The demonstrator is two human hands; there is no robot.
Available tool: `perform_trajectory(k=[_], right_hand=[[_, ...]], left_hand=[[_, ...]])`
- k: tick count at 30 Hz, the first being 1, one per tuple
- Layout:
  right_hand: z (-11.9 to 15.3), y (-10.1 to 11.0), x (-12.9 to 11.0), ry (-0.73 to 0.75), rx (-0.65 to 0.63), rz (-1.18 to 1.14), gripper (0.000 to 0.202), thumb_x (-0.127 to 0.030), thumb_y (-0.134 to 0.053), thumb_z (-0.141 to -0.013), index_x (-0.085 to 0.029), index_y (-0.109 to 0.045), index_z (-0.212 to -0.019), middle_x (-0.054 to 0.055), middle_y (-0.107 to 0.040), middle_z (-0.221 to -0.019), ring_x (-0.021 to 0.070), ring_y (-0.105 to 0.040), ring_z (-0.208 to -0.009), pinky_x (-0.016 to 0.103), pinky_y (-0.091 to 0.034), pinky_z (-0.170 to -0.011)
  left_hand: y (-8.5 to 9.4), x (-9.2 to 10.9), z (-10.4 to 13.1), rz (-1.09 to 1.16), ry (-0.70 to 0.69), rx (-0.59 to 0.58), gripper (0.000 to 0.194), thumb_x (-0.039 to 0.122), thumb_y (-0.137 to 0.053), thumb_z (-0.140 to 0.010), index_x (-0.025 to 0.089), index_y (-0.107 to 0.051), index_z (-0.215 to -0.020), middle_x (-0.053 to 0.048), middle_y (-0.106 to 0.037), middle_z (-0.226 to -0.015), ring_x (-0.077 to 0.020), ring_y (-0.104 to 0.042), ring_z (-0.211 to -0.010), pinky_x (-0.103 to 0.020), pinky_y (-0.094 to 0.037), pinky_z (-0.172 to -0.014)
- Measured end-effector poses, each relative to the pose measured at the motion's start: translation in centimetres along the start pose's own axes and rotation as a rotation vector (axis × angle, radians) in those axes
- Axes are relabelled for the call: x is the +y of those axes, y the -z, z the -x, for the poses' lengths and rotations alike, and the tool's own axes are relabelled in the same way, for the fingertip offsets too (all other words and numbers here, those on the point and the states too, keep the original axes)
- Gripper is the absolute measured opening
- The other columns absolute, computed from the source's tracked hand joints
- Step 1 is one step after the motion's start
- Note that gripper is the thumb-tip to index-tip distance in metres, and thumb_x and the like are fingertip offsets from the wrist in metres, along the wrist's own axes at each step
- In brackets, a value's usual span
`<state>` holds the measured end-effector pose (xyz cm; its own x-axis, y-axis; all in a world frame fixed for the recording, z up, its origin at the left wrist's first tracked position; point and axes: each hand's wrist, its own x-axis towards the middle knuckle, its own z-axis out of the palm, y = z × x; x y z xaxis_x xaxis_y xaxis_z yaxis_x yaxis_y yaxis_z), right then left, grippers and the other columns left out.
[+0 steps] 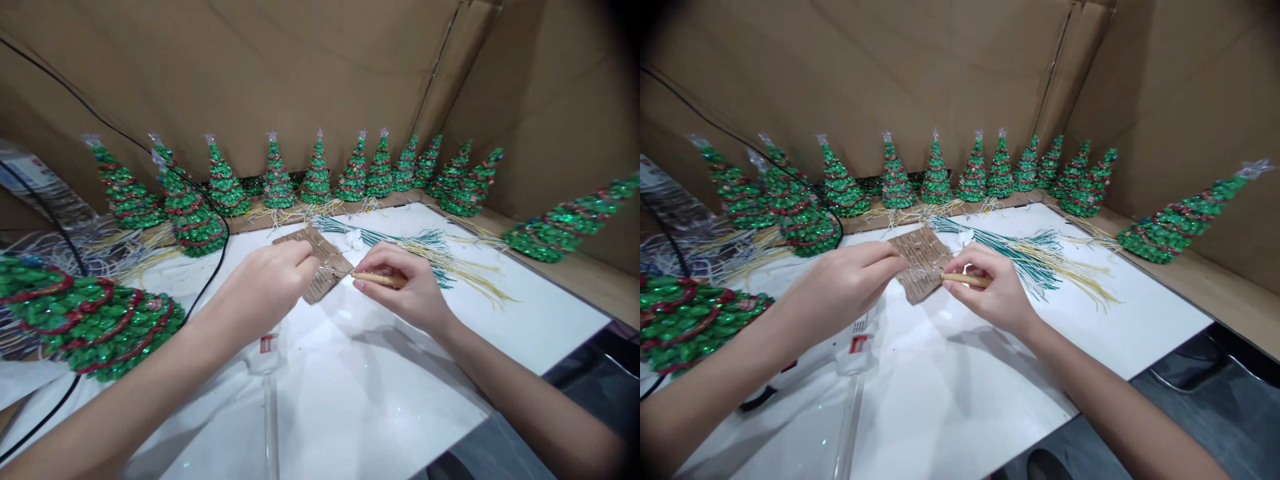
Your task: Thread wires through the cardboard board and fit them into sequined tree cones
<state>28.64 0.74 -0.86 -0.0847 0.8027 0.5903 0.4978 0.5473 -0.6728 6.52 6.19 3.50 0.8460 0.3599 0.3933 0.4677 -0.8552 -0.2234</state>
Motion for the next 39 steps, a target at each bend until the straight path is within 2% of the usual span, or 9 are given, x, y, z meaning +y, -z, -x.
perform_trajectory(k=[6,9,14,22,31,39], right_hand=[[0.1,-0.1,-0.3,0.173,0.010,0.108,0.011,-0.010,-0.067,-0.078,-0.019,-0.070,-0.084,0.004,-0.061,-0.078,0.0146,-0.058,-0.069,0.026,-0.045,-0.057],[0.3,-0.3,-0.1,0.261,0.012,0.145,0.018,-0.005,-0.064,-0.077,-0.019,-0.070,-0.086,0.003,-0.058,-0.079,0.0129,-0.056,-0.067,0.024,-0.042,-0.052],[0.6,-0.2,-0.1,0.325,-0.011,0.169,0.022,-0.002,-0.060,-0.078,-0.020,-0.070,-0.087,0.003,-0.057,-0.080,0.0106,-0.053,-0.061,0.023,-0.038,-0.048],[0.1,0.3,-0.7,0.096,0.028,0.057,0.006,-0.015,-0.072,-0.075,-0.020,-0.073,-0.078,0.002,-0.060,-0.072,0.0140,-0.058,-0.065,0.026,-0.045,-0.053],[0.1,0.5,-0.4,-0.058,0.043,-0.038,0.005,-0.015,-0.075,-0.072,-0.018,-0.073,-0.076,0.002,-0.061,-0.073,0.0126,-0.058,-0.065,0.023,-0.043,-0.050],[0.1,0.6,-0.2,-0.115,0.069,-0.109,0.005,-0.015,-0.076,-0.070,-0.019,-0.074,-0.074,0.002,-0.059,-0.074,0.0100,-0.055,-0.061,0.021,-0.041,-0.047]], left_hand=[[0.1,0.4,0.0,-0.039,-0.039,-0.048,0.027,-0.004,-0.043,-0.075,0.015,-0.062,-0.079,-0.004,-0.065,-0.075,-0.0201,-0.063,-0.067,-0.028,-0.042,-0.056],[0.0,0.5,0.0,-0.036,-0.044,-0.068,0.027,-0.004,-0.044,-0.071,0.015,-0.061,-0.078,-0.004,-0.065,-0.074,-0.0209,-0.064,-0.065,-0.029,-0.042,-0.054],[-0.3,0.3,0.1,-0.001,-0.025,-0.092,0.029,-0.005,-0.045,-0.068,0.015,-0.062,-0.081,-0.005,-0.066,-0.076,-0.0208,-0.064,-0.067,-0.029,-0.043,-0.054],[-0.6,0.0,0.2,0.019,-0.058,0.028,0.030,-0.002,-0.038,-0.079,0.013,-0.063,-0.083,-0.006,-0.063,-0.073,-0.0187,-0.060,-0.065,-0.028,-0.042,-0.055],[-0.6,-0.4,0.0,0.075,-0.059,0.109,0.025,0.006,-0.040,-0.089,0.012,-0.064,-0.085,-0.008,-0.062,-0.076,-0.0198,-0.059,-0.072,-0.029,-0.046,-0.062],[-0.2,-1.7,0.3,0.260,0.117,0.147,0.021,0.016,-0.041,-0.095,0.014,-0.061,-0.090,-0.008,-0.064,-0.086,-0.0180,-0.061,-0.080,-0.028,-0.046,-0.070]])
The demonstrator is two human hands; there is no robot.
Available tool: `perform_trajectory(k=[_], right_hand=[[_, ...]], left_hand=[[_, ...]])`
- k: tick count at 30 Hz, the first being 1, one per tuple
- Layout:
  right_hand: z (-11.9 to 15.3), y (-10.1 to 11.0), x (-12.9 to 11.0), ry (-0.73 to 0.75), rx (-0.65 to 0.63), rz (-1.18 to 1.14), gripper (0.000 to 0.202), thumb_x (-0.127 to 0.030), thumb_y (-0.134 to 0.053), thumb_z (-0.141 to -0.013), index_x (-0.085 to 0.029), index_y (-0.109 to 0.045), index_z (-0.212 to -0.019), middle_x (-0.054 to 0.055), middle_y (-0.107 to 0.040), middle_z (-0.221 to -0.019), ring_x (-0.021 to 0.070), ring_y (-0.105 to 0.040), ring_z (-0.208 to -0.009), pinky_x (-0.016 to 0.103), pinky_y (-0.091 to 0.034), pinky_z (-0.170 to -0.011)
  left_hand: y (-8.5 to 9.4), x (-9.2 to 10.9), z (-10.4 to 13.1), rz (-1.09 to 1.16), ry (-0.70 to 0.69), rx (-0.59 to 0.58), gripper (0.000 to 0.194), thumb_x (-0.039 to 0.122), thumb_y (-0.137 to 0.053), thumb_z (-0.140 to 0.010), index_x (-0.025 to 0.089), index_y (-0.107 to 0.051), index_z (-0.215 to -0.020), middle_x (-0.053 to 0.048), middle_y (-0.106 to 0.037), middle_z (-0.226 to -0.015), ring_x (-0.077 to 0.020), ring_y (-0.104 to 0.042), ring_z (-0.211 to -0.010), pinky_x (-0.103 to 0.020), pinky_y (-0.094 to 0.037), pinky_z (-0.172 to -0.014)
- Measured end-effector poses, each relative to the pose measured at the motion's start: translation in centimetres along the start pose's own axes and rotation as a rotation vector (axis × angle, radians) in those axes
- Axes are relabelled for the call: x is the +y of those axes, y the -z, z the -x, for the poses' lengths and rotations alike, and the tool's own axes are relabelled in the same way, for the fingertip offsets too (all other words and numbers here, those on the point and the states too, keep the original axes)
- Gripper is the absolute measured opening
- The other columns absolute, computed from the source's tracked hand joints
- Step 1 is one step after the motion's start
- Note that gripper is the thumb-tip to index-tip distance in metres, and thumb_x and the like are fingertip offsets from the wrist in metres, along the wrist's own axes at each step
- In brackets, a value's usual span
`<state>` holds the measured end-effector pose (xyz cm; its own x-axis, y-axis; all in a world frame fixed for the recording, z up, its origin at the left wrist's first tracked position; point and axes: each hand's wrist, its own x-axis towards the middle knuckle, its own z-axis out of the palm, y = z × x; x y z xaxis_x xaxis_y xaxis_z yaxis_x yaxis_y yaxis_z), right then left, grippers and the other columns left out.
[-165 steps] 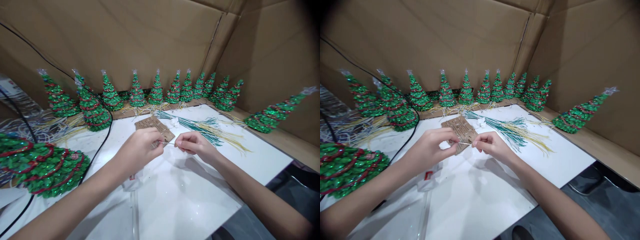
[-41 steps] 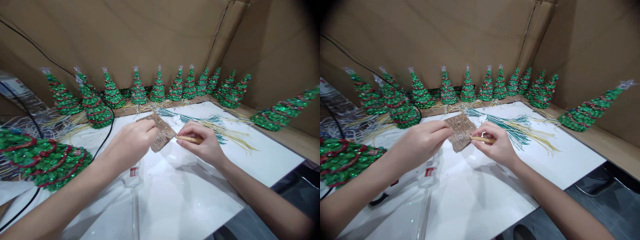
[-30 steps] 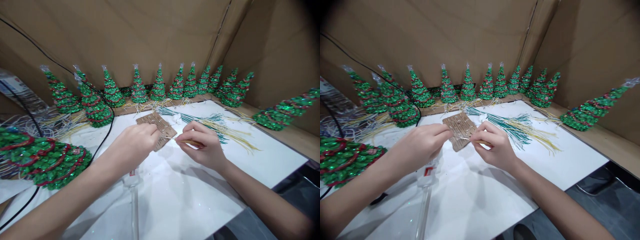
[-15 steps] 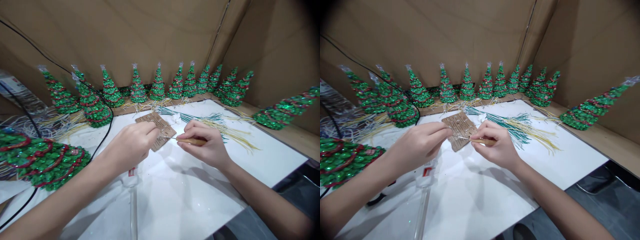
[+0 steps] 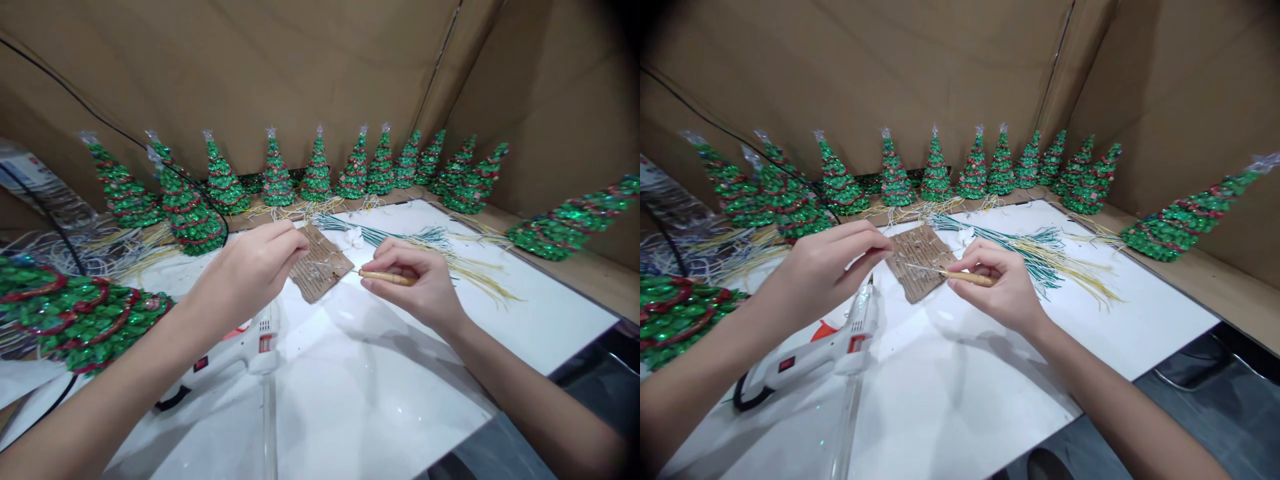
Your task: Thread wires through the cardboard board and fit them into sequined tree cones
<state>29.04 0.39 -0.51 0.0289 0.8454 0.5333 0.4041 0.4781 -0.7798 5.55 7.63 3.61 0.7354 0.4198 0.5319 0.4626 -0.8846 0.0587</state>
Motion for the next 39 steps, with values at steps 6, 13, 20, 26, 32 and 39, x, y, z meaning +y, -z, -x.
perform_trajectory(k=[6,13,20,26,32,39], right_hand=[[-0.2,0.0,0.0,-0.055,0.007,0.000,0.005,-0.017,-0.076,-0.070,-0.019,-0.073,-0.073,0.002,-0.060,-0.074,0.0101,-0.055,-0.060,0.021,-0.041,-0.046],[-0.3,0.1,0.5,-0.081,-0.013,0.084,0.004,-0.022,-0.075,-0.073,-0.020,-0.072,-0.075,0.002,-0.060,-0.076,0.0110,-0.056,-0.060,0.023,-0.041,-0.047],[-0.2,-0.4,0.7,-0.038,-0.121,0.237,0.009,-0.030,-0.066,-0.084,-0.021,-0.069,-0.082,0.005,-0.065,-0.086,0.0162,-0.061,-0.074,0.026,-0.044,-0.057],[0.2,-1.6,1.2,-0.131,-0.229,0.281,0.018,-0.036,-0.059,-0.089,-0.019,-0.065,-0.089,0.003,-0.066,-0.077,0.0140,-0.058,-0.063,0.025,-0.040,-0.054],[0.4,-3.2,1.4,-0.147,-0.443,0.349,0.019,-0.033,-0.043,-0.097,-0.020,-0.056,-0.093,-0.003,-0.060,-0.068,0.0100,-0.048,-0.052,0.023,-0.033,-0.052],[-0.4,-4.8,0.7,-0.079,-0.523,0.478,0.015,-0.032,-0.047,-0.095,-0.021,-0.057,-0.092,-0.004,-0.054,-0.061,0.0109,-0.046,-0.054,0.023,-0.031,-0.055]], left_hand=[[-1.0,-0.4,-1.2,-0.069,0.266,-0.124,0.023,0.023,-0.039,-0.096,0.015,-0.057,-0.084,-0.005,-0.063,-0.075,-0.0184,-0.060,-0.070,-0.027,-0.042,-0.062],[-2.1,-1.7,-2.8,-0.166,0.423,-0.128,0.028,0.022,-0.040,-0.095,0.019,-0.062,-0.112,-0.009,-0.070,-0.087,-0.0252,-0.067,-0.082,-0.031,-0.047,-0.065],[-0.7,-1.5,-0.2,0.014,0.348,-0.010,0.039,0.021,-0.045,-0.094,0.019,-0.056,-0.132,-0.010,-0.064,-0.121,-0.0211,-0.066,-0.098,-0.034,-0.052,-0.086],[1.0,-0.4,6.9,0.052,0.385,-0.193,0.045,0.021,-0.037,-0.097,0.022,-0.048,-0.140,-0.009,-0.070,-0.112,-0.0217,-0.068,-0.094,-0.036,-0.055,-0.082],[1.1,0.8,13.7,0.077,0.382,-0.282,0.042,0.034,-0.045,-0.096,0.014,-0.051,-0.132,-0.014,-0.062,-0.125,-0.0254,-0.061,-0.112,-0.040,-0.053,-0.092],[0.7,1.1,15.6,0.105,0.356,-0.284,0.037,0.015,-0.044,-0.094,0.022,-0.050,-0.129,-0.010,-0.057,-0.130,-0.0210,-0.062,-0.111,-0.033,-0.055,-0.088]])
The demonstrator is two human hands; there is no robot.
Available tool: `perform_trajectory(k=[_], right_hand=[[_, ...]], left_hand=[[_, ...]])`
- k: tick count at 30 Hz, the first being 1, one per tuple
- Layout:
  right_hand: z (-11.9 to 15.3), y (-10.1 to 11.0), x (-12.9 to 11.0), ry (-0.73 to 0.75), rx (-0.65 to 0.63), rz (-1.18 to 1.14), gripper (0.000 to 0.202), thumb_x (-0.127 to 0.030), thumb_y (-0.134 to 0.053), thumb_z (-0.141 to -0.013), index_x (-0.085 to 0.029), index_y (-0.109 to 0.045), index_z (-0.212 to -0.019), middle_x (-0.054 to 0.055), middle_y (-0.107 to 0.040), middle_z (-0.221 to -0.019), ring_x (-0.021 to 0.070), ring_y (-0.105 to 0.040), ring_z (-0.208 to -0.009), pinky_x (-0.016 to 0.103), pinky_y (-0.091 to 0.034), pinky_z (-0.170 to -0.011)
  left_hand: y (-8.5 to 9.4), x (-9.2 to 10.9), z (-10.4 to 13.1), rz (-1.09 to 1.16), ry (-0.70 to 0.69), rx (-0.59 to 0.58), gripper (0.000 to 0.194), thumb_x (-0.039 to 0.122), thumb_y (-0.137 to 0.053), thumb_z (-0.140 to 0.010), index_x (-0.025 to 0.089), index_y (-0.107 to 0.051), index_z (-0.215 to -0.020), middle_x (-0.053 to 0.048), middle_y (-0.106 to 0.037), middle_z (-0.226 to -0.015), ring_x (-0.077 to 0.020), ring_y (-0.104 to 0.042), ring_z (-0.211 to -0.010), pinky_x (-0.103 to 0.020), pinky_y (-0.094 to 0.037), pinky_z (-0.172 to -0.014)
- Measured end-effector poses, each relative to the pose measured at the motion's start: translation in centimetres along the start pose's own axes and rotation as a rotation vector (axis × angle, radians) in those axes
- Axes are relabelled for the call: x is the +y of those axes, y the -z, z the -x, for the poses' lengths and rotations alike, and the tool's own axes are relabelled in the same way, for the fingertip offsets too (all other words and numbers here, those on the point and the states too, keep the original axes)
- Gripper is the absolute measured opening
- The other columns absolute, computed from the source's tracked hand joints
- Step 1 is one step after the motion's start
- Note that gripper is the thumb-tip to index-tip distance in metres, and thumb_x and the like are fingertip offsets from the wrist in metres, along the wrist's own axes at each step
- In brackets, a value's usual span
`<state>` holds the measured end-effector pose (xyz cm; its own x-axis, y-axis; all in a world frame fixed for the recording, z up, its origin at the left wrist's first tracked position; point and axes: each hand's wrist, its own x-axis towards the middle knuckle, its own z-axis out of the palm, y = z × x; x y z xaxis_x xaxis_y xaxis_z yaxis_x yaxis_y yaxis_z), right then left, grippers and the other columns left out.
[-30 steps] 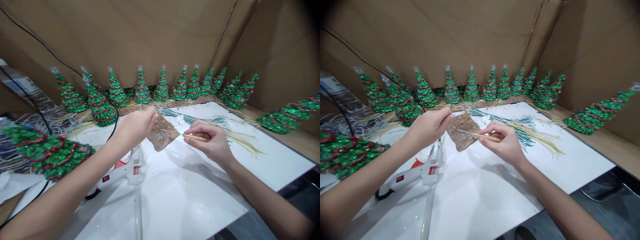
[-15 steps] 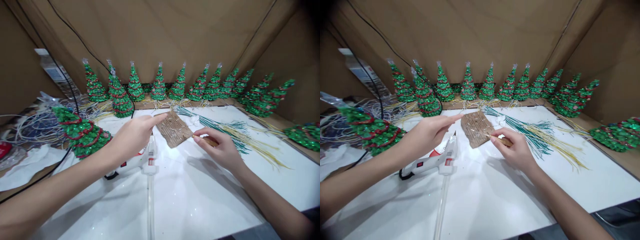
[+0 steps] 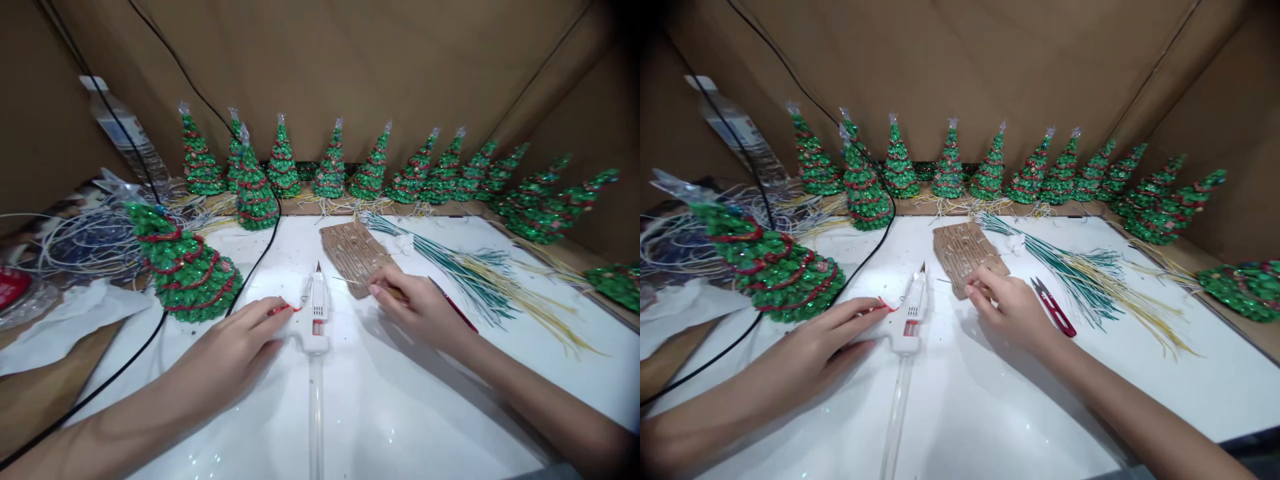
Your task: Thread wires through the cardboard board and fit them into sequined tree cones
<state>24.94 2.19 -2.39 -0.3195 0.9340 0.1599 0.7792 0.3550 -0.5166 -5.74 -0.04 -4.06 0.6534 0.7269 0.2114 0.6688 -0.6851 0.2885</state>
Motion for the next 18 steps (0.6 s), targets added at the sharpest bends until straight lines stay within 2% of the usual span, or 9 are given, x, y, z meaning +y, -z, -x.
perform_trajectory(k=[3,7,10,18], right_hand=[[-0.8,-0.1,-0.4,0.031,0.033,0.075,0.021,-0.036,-0.053,-0.092,-0.021,-0.064,-0.082,-0.002,-0.059,-0.065,0.0111,-0.047,-0.056,0.024,-0.031,-0.056],[-1.4,-0.7,-0.9,0.089,0.126,0.121,0.030,-0.039,-0.055,-0.090,-0.018,-0.067,-0.072,-0.001,-0.055,-0.055,0.0099,-0.043,-0.050,0.025,-0.029,-0.052],[-1.4,-1.3,-1.2,0.126,0.177,0.101,0.030,-0.036,-0.057,-0.090,-0.017,-0.066,-0.068,-0.002,-0.053,-0.052,0.0085,-0.042,-0.047,0.023,-0.029,-0.050],[-1.2,-2.2,-1.3,0.134,0.159,0.136,0.030,-0.032,-0.056,-0.092,-0.017,-0.067,-0.068,-0.002,-0.054,-0.051,0.0079,-0.041,-0.045,0.023,-0.029,-0.048]], left_hand=[[-0.5,-0.2,0.6,0.040,-0.054,0.040,0.036,0.014,-0.043,-0.095,0.020,-0.050,-0.130,-0.011,-0.058,-0.125,-0.0206,-0.061,-0.110,-0.031,-0.054,-0.088],[-0.7,-0.3,1.1,0.070,-0.050,0.024,0.037,0.015,-0.043,-0.096,0.019,-0.050,-0.132,-0.012,-0.056,-0.125,-0.0207,-0.060,-0.109,-0.031,-0.053,-0.087],[-0.6,-0.2,1.2,0.083,-0.036,0.008,0.038,0.015,-0.043,-0.096,0.019,-0.051,-0.132,-0.011,-0.057,-0.124,-0.0200,-0.061,-0.105,-0.029,-0.054,-0.084],[-0.8,-0.1,1.0,0.077,-0.053,0.027,0.035,0.019,-0.046,-0.095,0.021,-0.052,-0.130,-0.009,-0.060,-0.117,-0.0210,-0.063,-0.101,-0.030,-0.055,-0.083]])
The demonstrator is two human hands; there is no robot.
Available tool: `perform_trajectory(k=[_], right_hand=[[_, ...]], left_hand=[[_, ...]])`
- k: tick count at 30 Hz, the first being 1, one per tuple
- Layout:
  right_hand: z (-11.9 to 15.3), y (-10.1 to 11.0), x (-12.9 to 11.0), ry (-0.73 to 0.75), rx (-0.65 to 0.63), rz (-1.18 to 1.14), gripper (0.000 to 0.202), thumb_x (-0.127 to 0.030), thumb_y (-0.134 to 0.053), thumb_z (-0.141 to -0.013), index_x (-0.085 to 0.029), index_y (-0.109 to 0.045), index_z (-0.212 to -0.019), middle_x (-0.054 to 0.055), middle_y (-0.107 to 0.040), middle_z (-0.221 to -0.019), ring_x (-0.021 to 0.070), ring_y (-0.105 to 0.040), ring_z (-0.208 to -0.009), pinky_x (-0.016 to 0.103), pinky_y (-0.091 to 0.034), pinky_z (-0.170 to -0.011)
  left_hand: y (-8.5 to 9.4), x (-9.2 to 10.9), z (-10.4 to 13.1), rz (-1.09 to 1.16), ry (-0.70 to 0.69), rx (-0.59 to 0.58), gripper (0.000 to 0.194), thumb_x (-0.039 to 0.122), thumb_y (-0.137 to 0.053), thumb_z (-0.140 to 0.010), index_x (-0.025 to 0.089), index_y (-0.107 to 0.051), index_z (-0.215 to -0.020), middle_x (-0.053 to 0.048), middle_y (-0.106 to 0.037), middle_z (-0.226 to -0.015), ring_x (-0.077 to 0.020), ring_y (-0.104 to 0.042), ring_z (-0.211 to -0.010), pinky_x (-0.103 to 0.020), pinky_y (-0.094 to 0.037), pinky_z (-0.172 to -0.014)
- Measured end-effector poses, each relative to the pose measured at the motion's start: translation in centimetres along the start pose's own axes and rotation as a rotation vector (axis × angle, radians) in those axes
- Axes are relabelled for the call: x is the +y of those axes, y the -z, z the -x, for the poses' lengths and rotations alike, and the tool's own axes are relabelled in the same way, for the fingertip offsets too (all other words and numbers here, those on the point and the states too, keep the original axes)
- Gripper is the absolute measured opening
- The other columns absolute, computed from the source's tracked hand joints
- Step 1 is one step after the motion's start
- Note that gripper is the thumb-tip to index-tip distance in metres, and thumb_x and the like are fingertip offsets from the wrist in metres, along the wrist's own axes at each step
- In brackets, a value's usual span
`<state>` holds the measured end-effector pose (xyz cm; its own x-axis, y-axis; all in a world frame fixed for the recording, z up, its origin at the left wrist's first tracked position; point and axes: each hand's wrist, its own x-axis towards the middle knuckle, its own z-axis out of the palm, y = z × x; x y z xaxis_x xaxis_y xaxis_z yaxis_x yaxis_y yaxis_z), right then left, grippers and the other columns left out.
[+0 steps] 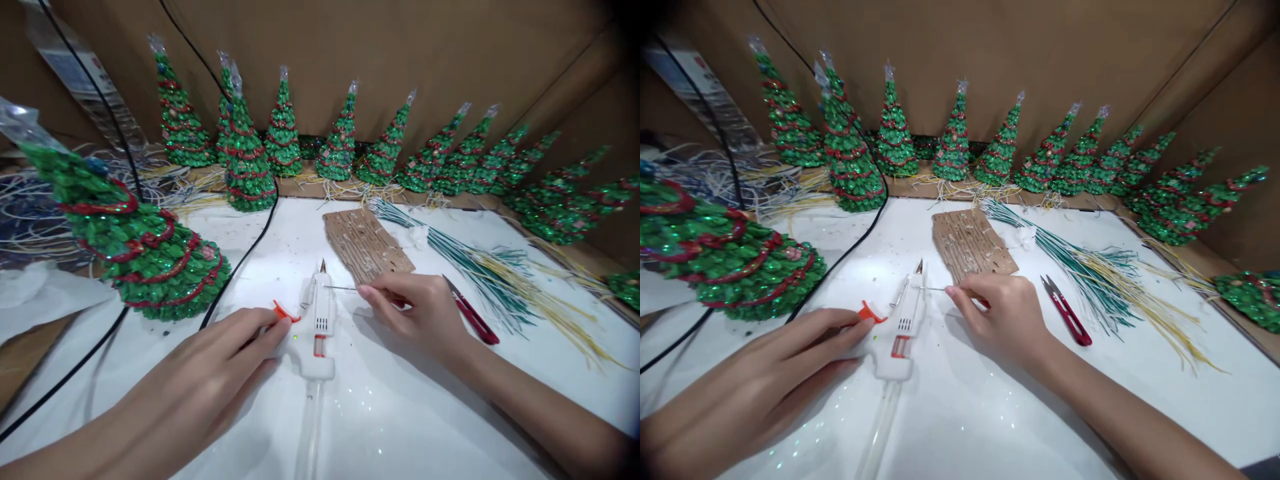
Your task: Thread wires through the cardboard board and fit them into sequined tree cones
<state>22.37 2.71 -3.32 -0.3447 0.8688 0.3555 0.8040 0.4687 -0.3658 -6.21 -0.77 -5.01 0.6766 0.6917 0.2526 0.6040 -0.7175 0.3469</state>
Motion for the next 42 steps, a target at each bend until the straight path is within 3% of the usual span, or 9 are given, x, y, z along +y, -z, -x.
perform_trajectory(k=[19,42], right_hand=[[-0.17,-0.17,0.03,0.027,-0.037,0.041,0.033,-0.034,-0.055,-0.093,-0.021,-0.070,-0.066,0.000,-0.060,-0.053,0.0102,-0.044,-0.046,0.026,-0.032,-0.049],[-0.24,0.20,0.18,0.057,-0.110,0.055,0.041,-0.037,-0.050,-0.094,-0.020,-0.061,-0.058,-0.001,-0.045,-0.048,0.0104,-0.036,-0.045,0.027,-0.028,-0.048]], left_hand=[[-0.38,-0.36,0.26,0.026,0.000,-0.014,0.034,0.023,-0.046,-0.096,0.025,-0.051,-0.130,-0.009,-0.057,-0.118,-0.0228,-0.061,-0.101,-0.035,-0.057,-0.078],[-0.47,-0.43,0.61,0.028,0.045,0.002,0.039,0.025,-0.049,-0.093,0.029,-0.055,-0.131,-0.008,-0.061,-0.121,-0.0254,-0.065,-0.101,-0.036,-0.059,-0.078]])
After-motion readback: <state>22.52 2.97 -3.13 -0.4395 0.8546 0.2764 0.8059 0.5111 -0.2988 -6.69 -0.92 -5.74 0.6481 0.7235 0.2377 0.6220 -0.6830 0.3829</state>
